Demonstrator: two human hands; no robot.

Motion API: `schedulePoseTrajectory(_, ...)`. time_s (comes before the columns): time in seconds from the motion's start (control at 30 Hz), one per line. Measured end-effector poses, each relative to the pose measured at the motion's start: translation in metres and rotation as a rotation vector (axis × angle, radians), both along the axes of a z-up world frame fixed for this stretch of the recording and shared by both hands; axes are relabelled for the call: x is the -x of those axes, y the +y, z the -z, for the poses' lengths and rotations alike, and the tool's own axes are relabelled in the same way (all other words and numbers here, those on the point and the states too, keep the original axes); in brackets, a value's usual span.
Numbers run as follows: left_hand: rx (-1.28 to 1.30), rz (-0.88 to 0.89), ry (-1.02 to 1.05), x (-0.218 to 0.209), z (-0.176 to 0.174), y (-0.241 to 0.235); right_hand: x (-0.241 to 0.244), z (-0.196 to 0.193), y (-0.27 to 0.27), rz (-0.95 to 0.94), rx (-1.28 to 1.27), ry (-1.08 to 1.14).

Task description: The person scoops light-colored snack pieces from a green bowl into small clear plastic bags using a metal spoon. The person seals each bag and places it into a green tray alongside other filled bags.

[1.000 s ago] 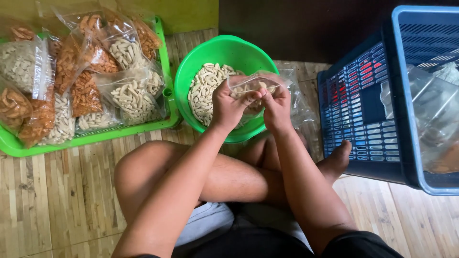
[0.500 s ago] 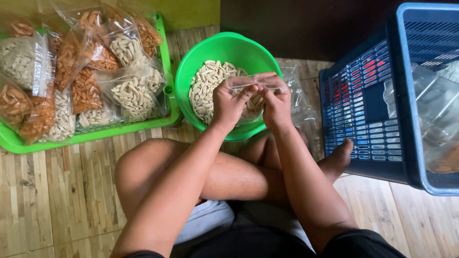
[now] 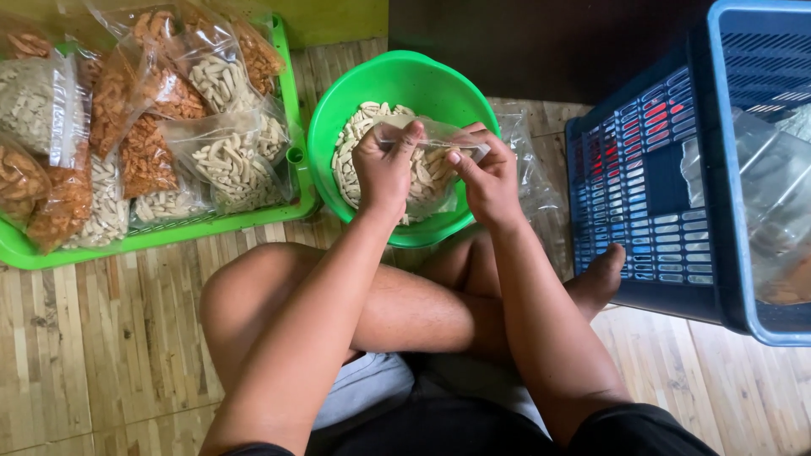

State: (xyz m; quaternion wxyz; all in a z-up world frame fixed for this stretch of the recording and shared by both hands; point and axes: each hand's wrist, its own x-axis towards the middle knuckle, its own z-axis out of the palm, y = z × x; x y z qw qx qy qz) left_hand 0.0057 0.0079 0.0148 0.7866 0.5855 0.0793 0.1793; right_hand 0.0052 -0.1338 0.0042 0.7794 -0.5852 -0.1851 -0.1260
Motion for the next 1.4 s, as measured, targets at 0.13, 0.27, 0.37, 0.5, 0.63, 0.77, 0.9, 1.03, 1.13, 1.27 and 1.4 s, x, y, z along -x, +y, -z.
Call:
schedulePoseTrajectory(0.13, -0.048, -0.036, -0.009, -0.003, 0.006, 0.0, 0.003, 0.003, 0.001, -0.02, -0.068, 0.041)
schedulePoseTrajectory(0.27, -0.124, -0.091, -0.014, -0.004, 0.008, 0.004, 0.003, 0.006, 0.006, 0.009, -0.198, 0.138)
schedulePoseTrajectory(0.37, -0.144, 0.013, -0.009, -0.006, 0.016, 0.007, -0.004, 0.021, 0.0, 0.076, -0.287, 0.236)
schedulePoseTrajectory(0.5, -0.158, 0.342, 0.013, 0.001, -0.011, 0.0, -0.011, 0.03, -0.009, 0.16, -0.497, 0.427)
schedulePoseTrajectory(0.63, -0.153, 0.361, 0.055, 0.001, 0.009, 0.0, -0.009, 0.023, -0.011, 0.168, -0.489, 0.481)
schedulePoseTrajectory(0.77, -0.062, 0.32, -0.024, 0.002, 0.004, 0.004, -0.019, 0.034, -0.016, 0.158, -0.482, 0.442)
schedulePoseTrajectory(0.9, -0.076, 0.265, -0.032, 0.004, -0.003, 0.012, -0.006, 0.01, -0.01, 0.157, -0.375, 0.428)
schedulePoseTrajectory(1.03, -0.096, 0.235, -0.007, 0.003, -0.001, 0.013, -0.017, 0.034, -0.021, 0.191, -0.313, 0.403)
schedulePoseTrajectory(1.13, -0.097, 0.259, -0.047, 0.006, -0.01, 0.012, -0.012, 0.022, -0.018, 0.213, -0.294, 0.405)
schedulePoseTrajectory(1.27, -0.156, 0.218, -0.057, 0.006, -0.005, 0.013, -0.014, 0.03, -0.014, 0.201, -0.375, 0.45)
schedulePoseTrajectory(1.4, -0.191, 0.203, -0.063, 0.01, -0.01, 0.013, -0.016, 0.031, -0.011, 0.197, -0.426, 0.471)
